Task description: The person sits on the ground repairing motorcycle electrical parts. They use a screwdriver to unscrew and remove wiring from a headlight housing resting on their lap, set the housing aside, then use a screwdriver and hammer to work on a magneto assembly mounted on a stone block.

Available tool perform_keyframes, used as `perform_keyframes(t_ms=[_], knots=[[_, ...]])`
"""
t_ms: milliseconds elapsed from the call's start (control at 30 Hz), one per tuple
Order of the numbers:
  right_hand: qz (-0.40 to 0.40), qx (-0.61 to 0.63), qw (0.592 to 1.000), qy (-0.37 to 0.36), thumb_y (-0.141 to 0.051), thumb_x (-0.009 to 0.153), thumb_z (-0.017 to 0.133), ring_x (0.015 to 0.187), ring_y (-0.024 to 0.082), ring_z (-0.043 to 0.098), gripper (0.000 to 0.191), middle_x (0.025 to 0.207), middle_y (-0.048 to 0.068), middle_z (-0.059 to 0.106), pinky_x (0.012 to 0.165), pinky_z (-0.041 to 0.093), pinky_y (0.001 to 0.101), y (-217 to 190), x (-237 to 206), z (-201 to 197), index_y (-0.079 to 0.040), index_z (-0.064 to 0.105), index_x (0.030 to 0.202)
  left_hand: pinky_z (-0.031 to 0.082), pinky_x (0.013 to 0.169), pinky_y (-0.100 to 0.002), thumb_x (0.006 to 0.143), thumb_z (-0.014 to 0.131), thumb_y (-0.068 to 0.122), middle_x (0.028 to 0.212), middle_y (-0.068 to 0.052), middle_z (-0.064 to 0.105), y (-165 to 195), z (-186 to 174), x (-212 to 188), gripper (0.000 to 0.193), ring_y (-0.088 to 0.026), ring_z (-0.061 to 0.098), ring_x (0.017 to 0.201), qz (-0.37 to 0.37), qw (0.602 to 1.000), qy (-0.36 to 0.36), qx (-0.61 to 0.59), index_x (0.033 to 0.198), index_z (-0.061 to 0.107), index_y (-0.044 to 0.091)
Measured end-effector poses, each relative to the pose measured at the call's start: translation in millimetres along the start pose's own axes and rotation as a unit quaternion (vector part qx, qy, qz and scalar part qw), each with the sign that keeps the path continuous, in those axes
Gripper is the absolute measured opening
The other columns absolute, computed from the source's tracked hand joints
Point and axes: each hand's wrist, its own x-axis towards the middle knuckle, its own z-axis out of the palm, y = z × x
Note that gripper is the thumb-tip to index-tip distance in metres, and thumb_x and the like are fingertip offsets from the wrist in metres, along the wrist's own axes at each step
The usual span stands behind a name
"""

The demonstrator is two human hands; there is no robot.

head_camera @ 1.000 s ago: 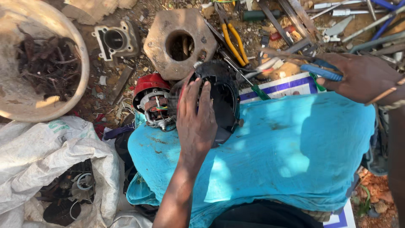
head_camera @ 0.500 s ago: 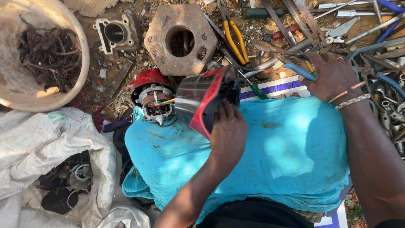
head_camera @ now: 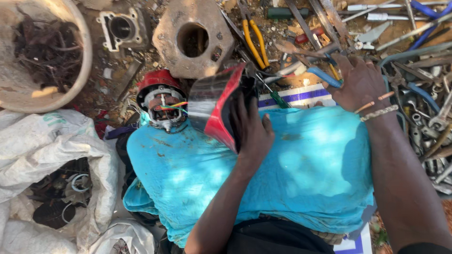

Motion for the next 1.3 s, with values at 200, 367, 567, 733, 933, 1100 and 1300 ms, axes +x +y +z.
perform_keyframes(t_ms=[200, 367, 567, 733, 933, 1100, 1300], knots=[[-0.037, -0.044, 0.995, 0.078, -0.038, 0.082, 0.084, 0.123, 0.049, 0.054, 0.083, 0.135, 0.028, 0.059, 0.107, 0.038, 0.0603, -1.9, -6.1, -4.2, -0.01, 0.053, 0.154, 0.009, 0.121, -0.06, 0.09, 0.064, 0.028, 0.161, -0.03, 0.024, -32.3, 32.8, 3.6, 0.074, -0.051, 0.017, 0.15, -0.117, 0.993, -0.004, 0.009, 0.152, 0.038, -0.003], [-0.036, -0.047, 0.993, 0.101, -0.036, 0.074, 0.088, 0.128, 0.047, 0.051, 0.089, 0.138, 0.029, 0.058, 0.107, 0.037, 0.06, -8.0, -32.4, -33.9, -0.01, 0.058, 0.153, 0.02, 0.122, -0.052, 0.097, 0.056, 0.021, 0.157, -0.027, 0.04, -50.6, 30.1, -3.8, 0.061, -0.045, 0.031, 0.148, -0.15, 0.983, -0.023, -0.1, 0.151, 0.041, -0.002], [-0.138, -0.197, 0.97, 0.038, -0.043, 0.062, 0.085, 0.115, 0.037, 0.06, 0.086, 0.131, 0.018, 0.063, 0.102, 0.041, 0.0551, -29.7, -80.9, -80.3, -0.023, 0.063, 0.143, 0.039, 0.119, -0.041, 0.104, 0.042, 0.005, 0.147, -0.022, 0.053, -49.7, 21.7, -12.5, 0.043, -0.033, 0.052, 0.14, -0.141, 0.908, 0.087, -0.384, 0.146, 0.047, -0.004], [-0.208, -0.197, 0.957, 0.038, -0.03, 0.069, 0.076, 0.113, 0.037, 0.061, 0.073, 0.129, 0.02, 0.063, 0.101, 0.043, 0.0547, -75.9, -93.1, -68.6, -0.022, 0.063, 0.14, 0.04, 0.116, -0.037, 0.108, 0.039, 0.007, 0.143, -0.02, 0.056, -50.0, 8.6, -7.2, 0.039, -0.027, 0.055, 0.134, -0.185, 0.874, 0.156, -0.422, 0.145, 0.047, -0.004], [-0.288, -0.169, 0.935, 0.117, -0.017, 0.072, 0.068, 0.108, 0.038, 0.06, 0.065, 0.123, 0.024, 0.064, 0.094, 0.043, 0.053, -111.5, -75.5, -49.5, -0.012, 0.065, 0.137, 0.045, 0.112, -0.037, 0.102, 0.037, 0.002, 0.133, -0.019, 0.062, -54.4, 5.7, -4.4, 0.041, -0.026, 0.061, 0.125, -0.182, 0.855, 0.164, -0.457, 0.14, 0.054, -0.005], [-0.307, -0.177, 0.929, 0.104, -0.017, 0.073, 0.067, 0.096, 0.036, 0.06, 0.065, 0.113, 0.024, 0.064, 0.083, 0.042, 0.0496, -114.3, -64.2, -35.4, -0.013, 0.063, 0.137, 0.047, 0.112, -0.038, 0.103, 0.037, -0.001, 0.132, -0.019, 0.063, -61.9, 16.8, -5.0, 0.04, -0.026, 0.062, 0.123, -0.171, 0.842, 0.165, -0.484, 0.139, 0.054, -0.006], [-0.318, -0.163, 0.932, 0.065, -0.017, 0.077, 0.066, 0.077, 0.032, 0.059, 0.063, 0.093, 0.016, 0.06, 0.072, 0.043, 0.0464, -97.8, -56.5, -23.6, -0.016, 0.061, 0.14, 0.046, 0.114, -0.038, 0.104, 0.039, -0.002, 0.134, -0.019, 0.063, -68.1, 25.4, -4.5, 0.039, -0.025, 0.062, 0.126, -0.159, 0.85, 0.164, -0.475, 0.139, 0.055, -0.005]])
